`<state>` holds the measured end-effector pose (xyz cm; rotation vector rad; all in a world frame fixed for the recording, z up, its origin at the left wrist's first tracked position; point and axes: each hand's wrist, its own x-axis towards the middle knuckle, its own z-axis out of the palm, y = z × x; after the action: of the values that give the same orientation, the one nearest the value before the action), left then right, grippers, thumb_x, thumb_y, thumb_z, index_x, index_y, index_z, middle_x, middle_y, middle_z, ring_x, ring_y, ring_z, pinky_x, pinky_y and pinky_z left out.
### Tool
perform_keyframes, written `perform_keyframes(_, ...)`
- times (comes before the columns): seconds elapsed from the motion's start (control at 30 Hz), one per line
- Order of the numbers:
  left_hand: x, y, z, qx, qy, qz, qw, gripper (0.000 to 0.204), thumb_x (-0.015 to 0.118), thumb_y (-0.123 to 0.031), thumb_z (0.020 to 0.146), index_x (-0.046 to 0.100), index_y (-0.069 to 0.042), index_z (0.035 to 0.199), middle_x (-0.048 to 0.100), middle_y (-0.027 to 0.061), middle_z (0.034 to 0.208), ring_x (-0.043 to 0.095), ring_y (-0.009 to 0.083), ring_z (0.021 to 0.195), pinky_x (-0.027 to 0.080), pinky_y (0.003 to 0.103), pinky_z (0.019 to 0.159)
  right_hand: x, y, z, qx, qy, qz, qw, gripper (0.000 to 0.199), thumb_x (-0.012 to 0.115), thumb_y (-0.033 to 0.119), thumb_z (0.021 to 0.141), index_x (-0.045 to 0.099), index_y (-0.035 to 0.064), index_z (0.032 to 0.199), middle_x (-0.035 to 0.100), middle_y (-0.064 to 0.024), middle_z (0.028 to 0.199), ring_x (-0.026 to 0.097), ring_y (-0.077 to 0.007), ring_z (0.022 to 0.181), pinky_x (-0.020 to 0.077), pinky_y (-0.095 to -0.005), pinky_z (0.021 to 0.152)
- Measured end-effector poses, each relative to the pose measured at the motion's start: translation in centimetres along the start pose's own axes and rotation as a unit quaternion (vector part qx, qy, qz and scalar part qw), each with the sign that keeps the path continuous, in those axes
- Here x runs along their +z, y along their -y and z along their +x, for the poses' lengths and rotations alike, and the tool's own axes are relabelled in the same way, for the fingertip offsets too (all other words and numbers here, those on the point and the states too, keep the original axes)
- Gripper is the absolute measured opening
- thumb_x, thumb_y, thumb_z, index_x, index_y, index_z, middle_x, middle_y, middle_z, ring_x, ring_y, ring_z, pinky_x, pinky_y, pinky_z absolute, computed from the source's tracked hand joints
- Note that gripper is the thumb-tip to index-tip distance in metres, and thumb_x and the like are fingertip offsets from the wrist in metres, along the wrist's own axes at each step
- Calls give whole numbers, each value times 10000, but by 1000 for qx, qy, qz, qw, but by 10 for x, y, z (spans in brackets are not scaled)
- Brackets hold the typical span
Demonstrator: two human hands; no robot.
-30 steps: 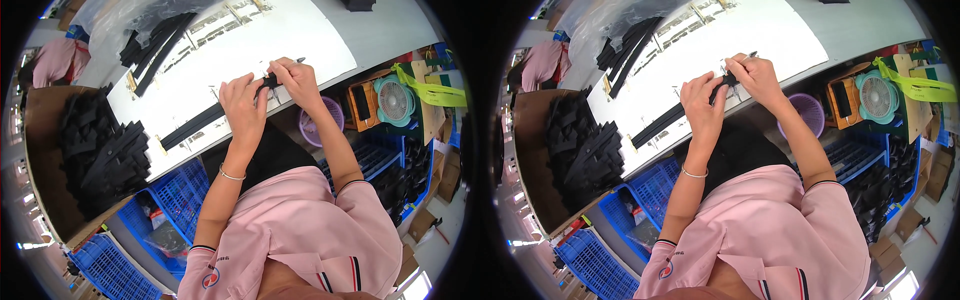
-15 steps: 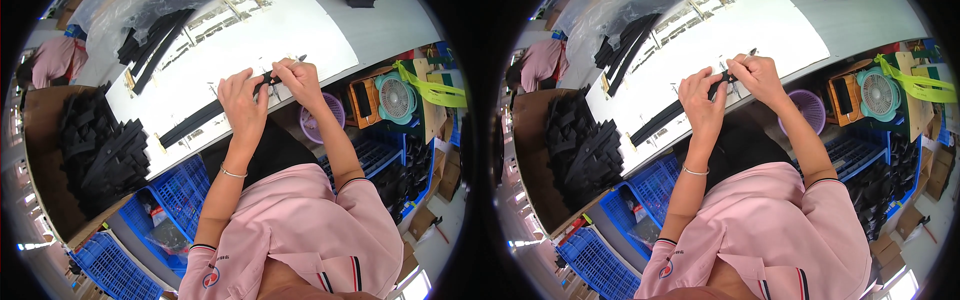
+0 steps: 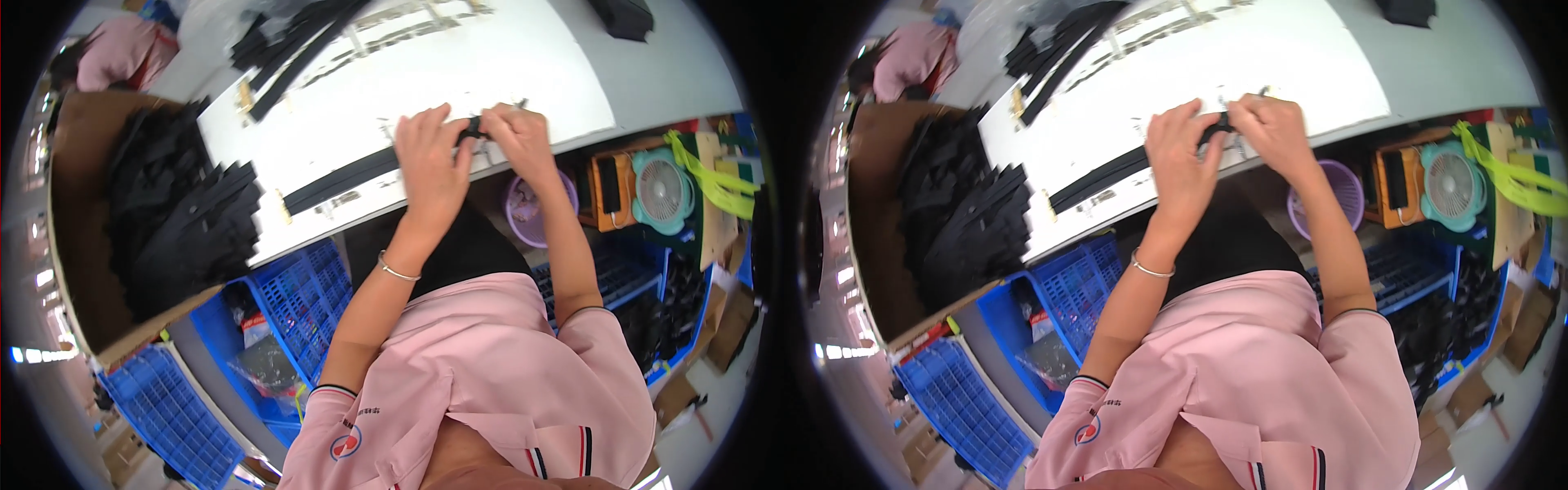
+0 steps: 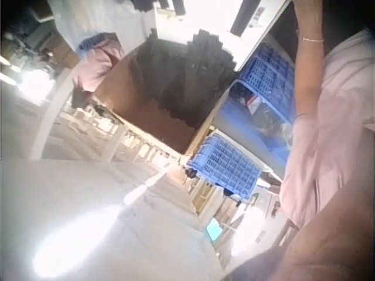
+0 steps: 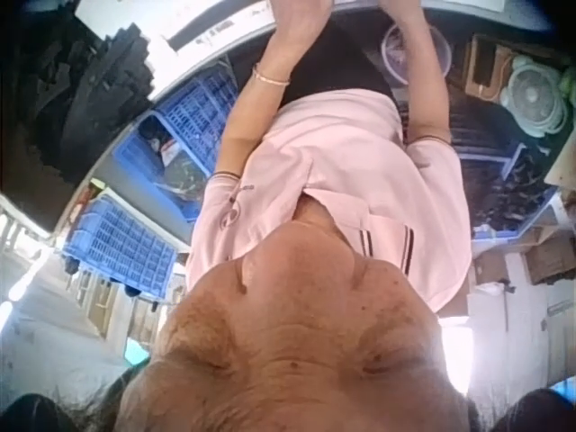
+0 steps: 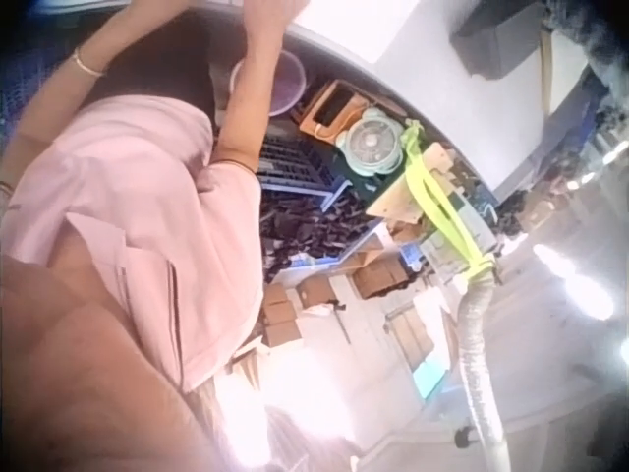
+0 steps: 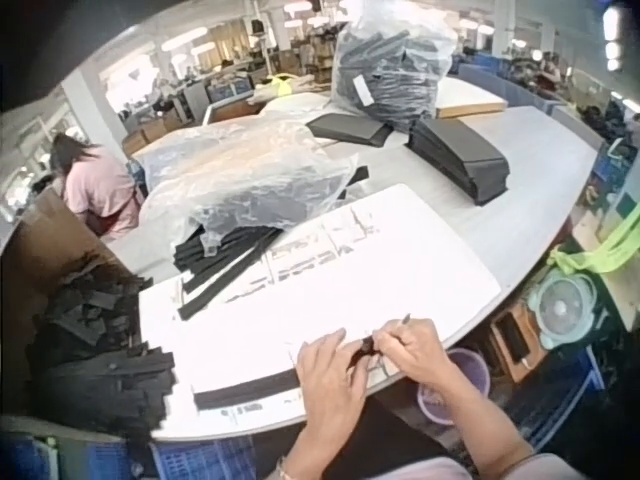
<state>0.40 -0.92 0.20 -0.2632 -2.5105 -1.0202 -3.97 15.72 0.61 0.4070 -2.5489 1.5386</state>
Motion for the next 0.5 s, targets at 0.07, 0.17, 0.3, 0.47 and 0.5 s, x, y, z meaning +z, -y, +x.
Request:
perform_keyframes(0.07, -6, -6, -9, -19, 5, 12, 1000, 384, 781, -146, 859, 703, -78, 1229, 590, 140, 1420, 470, 374, 1381, 262, 570, 1195, -10, 3, -4, 46, 4, 75, 996, 253, 623, 164, 986, 720, -32, 860, 683, -72, 708, 623, -104, 665, 493, -295, 632)
perform_keyframes(0.17, -26, -8, -31, -43, 37, 59, 997, 445, 744, -222, 922, 660, -73, 1333, 510, 155, 1507, 372, 383, 1469, 151, 632, 1211, -13, 2, -7, 75, -41, 113, 990, 287, 607, 149, 1019, 730, -33, 832, 709, -50, 786, 546, -76, 635, 430, -252, 599)
perform_keyframes(0.3, -33, 9, -26, -37, 66, 46, 996, 457, 711, -246, 963, 629, -37, 1360, 494, 171, 1520, 380, 390, 1466, 132, 677, 1196, -8, -5, -10, 54, -99, 161, 980, 264, 616, 138, 1025, 753, -13, 856, 713, -42, 795, 517, -42, 614, 388, -205, 547)
perform_keyframes(0.47, -25, 41, 26, 11, 68, 48, 996, 508, 710, -241, 958, 578, 23, 1371, 471, 229, 1511, 376, 409, 1468, 121, 713, 1198, -4, -13, -8, 57, -155, 190, 968, 261, 627, 186, 1049, 772, 5, 929, 707, -31, 784, 498, -25, 594, 367, -179, 518)
perform_keyframes(0.5, -28, 43, 27, 11, 64, 50, 997, 508, 710, -241, 958, 578, 23, 1371, 471, 229, 1511, 376, 409, 1468, 121, 713, 1198, -2, -12, -8, 54, -153, 191, 968, 261, 627, 186, 1049, 772, 5, 929, 707, -31, 784, 498, -25, 594, 367, -179, 518)
